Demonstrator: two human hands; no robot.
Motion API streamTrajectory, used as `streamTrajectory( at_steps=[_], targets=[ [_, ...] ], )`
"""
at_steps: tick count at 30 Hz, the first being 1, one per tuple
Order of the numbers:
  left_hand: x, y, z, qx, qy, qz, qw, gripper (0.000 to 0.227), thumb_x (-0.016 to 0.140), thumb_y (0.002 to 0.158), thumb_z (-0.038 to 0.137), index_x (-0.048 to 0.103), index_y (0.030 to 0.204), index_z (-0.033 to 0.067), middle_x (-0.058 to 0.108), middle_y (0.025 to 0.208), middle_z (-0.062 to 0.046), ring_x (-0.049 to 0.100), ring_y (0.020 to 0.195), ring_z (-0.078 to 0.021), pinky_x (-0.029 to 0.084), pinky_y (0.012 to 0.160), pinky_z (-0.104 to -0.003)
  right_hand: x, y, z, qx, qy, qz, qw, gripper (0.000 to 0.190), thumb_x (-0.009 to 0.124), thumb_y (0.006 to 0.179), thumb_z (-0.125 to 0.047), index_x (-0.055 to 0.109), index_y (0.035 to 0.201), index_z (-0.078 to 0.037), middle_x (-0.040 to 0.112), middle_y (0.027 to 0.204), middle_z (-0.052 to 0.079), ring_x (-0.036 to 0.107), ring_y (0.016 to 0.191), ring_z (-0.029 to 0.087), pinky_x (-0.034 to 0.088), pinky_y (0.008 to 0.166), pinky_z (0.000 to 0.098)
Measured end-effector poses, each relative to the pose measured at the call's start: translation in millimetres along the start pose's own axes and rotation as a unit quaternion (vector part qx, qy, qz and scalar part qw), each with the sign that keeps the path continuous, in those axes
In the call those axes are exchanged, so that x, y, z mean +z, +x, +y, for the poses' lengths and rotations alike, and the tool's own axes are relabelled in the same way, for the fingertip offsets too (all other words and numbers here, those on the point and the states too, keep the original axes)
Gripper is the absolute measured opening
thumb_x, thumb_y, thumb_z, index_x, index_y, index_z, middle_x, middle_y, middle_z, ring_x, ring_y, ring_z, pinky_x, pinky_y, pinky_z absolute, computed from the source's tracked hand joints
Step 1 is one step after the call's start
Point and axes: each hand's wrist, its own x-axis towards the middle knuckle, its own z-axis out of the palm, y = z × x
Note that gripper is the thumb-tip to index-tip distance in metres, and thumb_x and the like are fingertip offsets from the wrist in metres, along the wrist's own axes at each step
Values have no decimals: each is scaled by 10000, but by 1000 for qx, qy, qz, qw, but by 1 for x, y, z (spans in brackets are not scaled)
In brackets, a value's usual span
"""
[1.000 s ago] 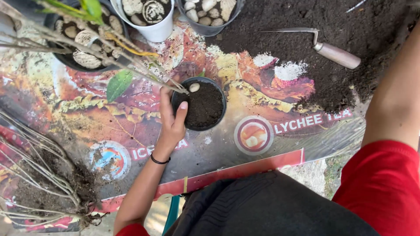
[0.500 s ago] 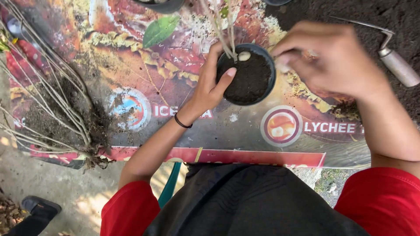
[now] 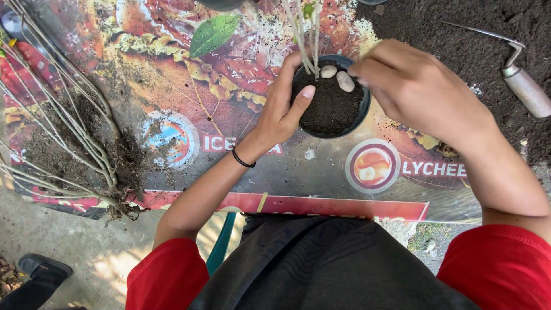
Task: The recorder is seen planting a small plant into a pot using soil and then decorating the top of the soil with small white stones.
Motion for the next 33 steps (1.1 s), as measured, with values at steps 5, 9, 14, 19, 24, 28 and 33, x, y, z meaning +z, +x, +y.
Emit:
streamTrajectory(
  at_steps=[5,9,14,19,24,28,33],
  targets=[
    [1,0,0,19,-1,-2,1000,512,498,1152,293,354,1554,9,529,1463,-197,523,1414,-295,370,1227,-380,6,-22,-14,34,-175,-112,978,380,728,861,43,733,1240,21,610,912,108,658,828,201,595,693,292],
    [2,0,-4,21,-4,3,1000,507,488,1149,292,362,1550,9,541,1473,-192,539,1394,-288,387,1212,-378,5,-13,-27,27,-247,-136,959,457,706,849,55,719,1302,-6,605,913,94,641,852,172,597,693,248],
    [4,0,-2,20,-3,11,1000,488,480,1156,291,378,1544,15,559,1441,-188,558,1384,-283,405,1207,-375,9,-1,-32,45,-229,-142,962,501,679,796,15,698,1296,35,565,892,89,617,849,200,596,714,293],
    [2,-1,-3,20,1,9,1000,489,482,1155,292,382,1545,16,537,1464,-193,538,1399,-291,395,1217,-384,7,2,-31,65,-194,-153,967,504,672,784,44,691,1288,51,578,894,111,623,851,217,594,727,313],
    [1,0,-6,16,0,7,1000,498,484,1150,297,382,1542,8,532,1492,-192,538,1399,-292,394,1218,-391,9,1,-20,79,-167,-157,970,504,657,788,81,689,1290,49,592,873,119,632,839,228,596,743,336],
    [1,-2,-9,27,21,13,999,502,490,1156,295,376,1545,1,506,1509,-204,509,1431,-307,372,1236,-395,9,5,-13,81,-161,-208,961,523,660,813,65,670,1334,16,598,854,127,636,804,231,592,703,337],
    [3,-2,-8,20,0,10,1000,496,489,1157,288,380,1548,4,521,1485,-196,531,1419,-301,387,1232,-381,7,7,1,56,-163,-247,954,643,627,742,64,637,1380,-18,627,902,137,657,839,251,592,731,343]
  ],
)
